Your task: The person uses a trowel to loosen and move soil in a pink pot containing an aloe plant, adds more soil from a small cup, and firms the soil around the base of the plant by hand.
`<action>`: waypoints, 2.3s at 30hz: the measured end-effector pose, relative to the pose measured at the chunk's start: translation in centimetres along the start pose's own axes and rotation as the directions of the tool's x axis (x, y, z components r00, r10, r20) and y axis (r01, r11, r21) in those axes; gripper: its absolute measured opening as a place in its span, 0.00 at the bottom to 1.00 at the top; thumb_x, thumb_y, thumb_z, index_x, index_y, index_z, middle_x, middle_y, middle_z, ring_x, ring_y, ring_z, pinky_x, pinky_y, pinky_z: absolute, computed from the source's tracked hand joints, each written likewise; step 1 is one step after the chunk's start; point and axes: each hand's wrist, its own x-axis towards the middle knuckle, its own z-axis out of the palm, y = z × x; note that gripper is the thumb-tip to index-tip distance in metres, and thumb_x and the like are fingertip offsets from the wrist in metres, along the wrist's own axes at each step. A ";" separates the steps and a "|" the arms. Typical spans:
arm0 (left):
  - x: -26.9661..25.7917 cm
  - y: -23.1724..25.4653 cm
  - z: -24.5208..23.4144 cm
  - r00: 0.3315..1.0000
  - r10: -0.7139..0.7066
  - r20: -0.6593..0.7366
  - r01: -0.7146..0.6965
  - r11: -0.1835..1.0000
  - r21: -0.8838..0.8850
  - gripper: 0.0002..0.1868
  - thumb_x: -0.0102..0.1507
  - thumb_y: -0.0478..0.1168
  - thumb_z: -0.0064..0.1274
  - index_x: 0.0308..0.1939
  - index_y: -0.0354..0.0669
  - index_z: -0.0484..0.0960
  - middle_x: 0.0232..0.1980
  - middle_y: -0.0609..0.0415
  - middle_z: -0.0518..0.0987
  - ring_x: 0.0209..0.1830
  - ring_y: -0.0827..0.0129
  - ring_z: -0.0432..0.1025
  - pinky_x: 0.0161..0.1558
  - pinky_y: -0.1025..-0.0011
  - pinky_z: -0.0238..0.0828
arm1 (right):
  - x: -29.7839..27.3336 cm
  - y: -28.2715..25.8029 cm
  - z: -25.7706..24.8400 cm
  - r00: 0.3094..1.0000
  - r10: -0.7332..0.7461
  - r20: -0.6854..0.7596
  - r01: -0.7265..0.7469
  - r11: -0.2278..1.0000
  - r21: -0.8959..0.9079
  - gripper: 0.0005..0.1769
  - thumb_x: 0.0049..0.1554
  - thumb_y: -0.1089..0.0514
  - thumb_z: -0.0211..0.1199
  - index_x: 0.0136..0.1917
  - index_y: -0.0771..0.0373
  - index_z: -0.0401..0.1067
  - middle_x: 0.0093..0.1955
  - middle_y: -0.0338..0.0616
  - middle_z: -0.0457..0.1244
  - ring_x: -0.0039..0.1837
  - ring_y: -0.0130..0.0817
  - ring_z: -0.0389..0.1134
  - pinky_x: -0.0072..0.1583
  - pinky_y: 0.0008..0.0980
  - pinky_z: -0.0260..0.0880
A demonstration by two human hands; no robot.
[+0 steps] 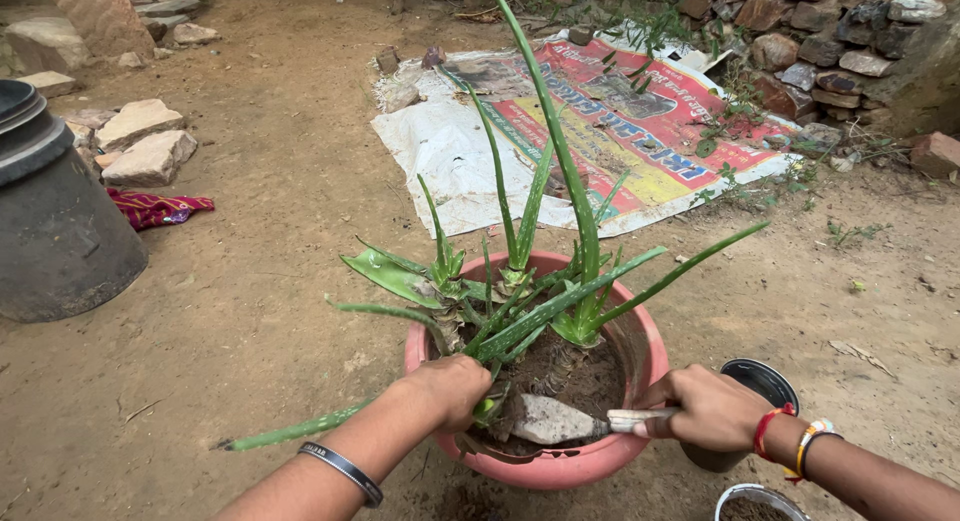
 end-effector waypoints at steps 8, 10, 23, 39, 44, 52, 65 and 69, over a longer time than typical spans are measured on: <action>-1.8 0.7 0.0 0.959 0.184 -0.218 -0.199 0.979 -0.048 0.09 0.55 0.34 0.59 0.39 0.37 0.85 0.49 0.41 0.80 0.59 0.51 0.72 0.71 0.57 0.57 | -0.2 2.8 0.7 1.000 0.008 -0.022 -0.006 0.995 0.095 0.25 0.53 0.36 0.68 0.61 0.42 0.83 0.36 0.40 0.74 0.37 0.29 0.72 0.44 0.35 0.70; -3.3 1.1 -0.4 0.938 0.170 -0.303 -0.207 0.974 -0.094 0.08 0.58 0.34 0.56 0.40 0.36 0.83 0.48 0.40 0.80 0.57 0.50 0.72 0.64 0.56 0.65 | -0.7 3.3 0.0 0.994 0.105 0.039 -0.109 0.986 0.126 0.25 0.54 0.36 0.68 0.62 0.42 0.84 0.33 0.44 0.73 0.35 0.30 0.69 0.42 0.35 0.67; -13.6 4.9 -4.5 0.996 0.083 -0.032 -0.088 0.880 -0.466 0.12 0.60 0.43 0.56 0.43 0.39 0.85 0.41 0.40 0.83 0.44 0.52 0.79 0.47 0.56 0.74 | -3.9 4.1 -1.0 0.878 -0.392 0.275 0.243 0.859 0.451 0.17 0.57 0.52 0.71 0.56 0.63 0.83 0.45 0.38 0.75 0.47 0.24 0.72 0.51 0.29 0.75; -7.5 -4.3 21.7 0.945 -0.326 0.040 0.274 0.715 -0.644 0.33 0.58 0.50 0.69 0.62 0.39 0.74 0.52 0.38 0.81 0.51 0.53 0.77 0.54 0.59 0.73 | 6.6 -3.1 22.3 0.971 0.026 0.236 -0.048 0.995 0.089 0.14 0.55 0.48 0.62 0.53 0.51 0.80 0.55 0.42 0.72 0.62 0.35 0.72 0.67 0.39 0.69; -6.9 -4.9 19.4 0.873 -0.412 0.262 0.418 0.355 -0.836 0.38 0.62 0.41 0.63 0.72 0.43 0.61 0.49 0.44 0.82 0.39 0.60 0.82 0.35 0.63 0.83 | 8.3 -4.3 25.7 0.974 0.037 0.222 -0.010 0.993 -0.118 0.13 0.58 0.48 0.57 0.52 0.50 0.78 0.54 0.47 0.70 0.62 0.43 0.71 0.66 0.49 0.68; -6.4 -5.6 20.1 0.871 -0.274 0.407 0.491 0.492 -0.719 0.29 0.65 0.45 0.59 0.66 0.37 0.70 0.44 0.41 0.85 0.33 0.62 0.81 0.29 0.69 0.80 | 12.3 0.6 31.9 0.786 -0.617 0.040 0.484 0.575 -0.659 0.11 0.54 0.54 0.56 0.32 0.56 0.72 0.28 0.44 0.65 0.32 0.43 0.68 0.29 0.48 0.66; -6.7 3.3 17.4 0.935 0.188 -0.302 -0.234 0.964 -0.125 0.15 0.70 0.44 0.46 0.56 0.45 0.84 0.42 0.37 0.82 0.52 0.46 0.78 0.67 0.41 0.59 | 2.1 15.0 21.1 0.905 -0.012 0.426 0.356 0.570 -0.741 0.26 0.74 0.55 0.42 0.79 0.71 0.53 0.71 0.66 0.58 0.70 0.57 0.63 0.64 0.53 0.70; -6.5 3.8 13.6 0.693 0.380 -0.613 -0.444 0.894 0.052 0.20 0.69 0.47 0.48 0.60 0.42 0.82 0.50 0.41 0.80 0.57 0.48 0.76 0.63 0.46 0.66 | -3.9 12.3 11.4 0.894 0.339 0.294 -0.056 0.734 -0.677 0.24 0.68 0.46 0.48 0.72 0.58 0.60 0.62 0.52 0.64 0.64 0.43 0.68 0.63 0.45 0.73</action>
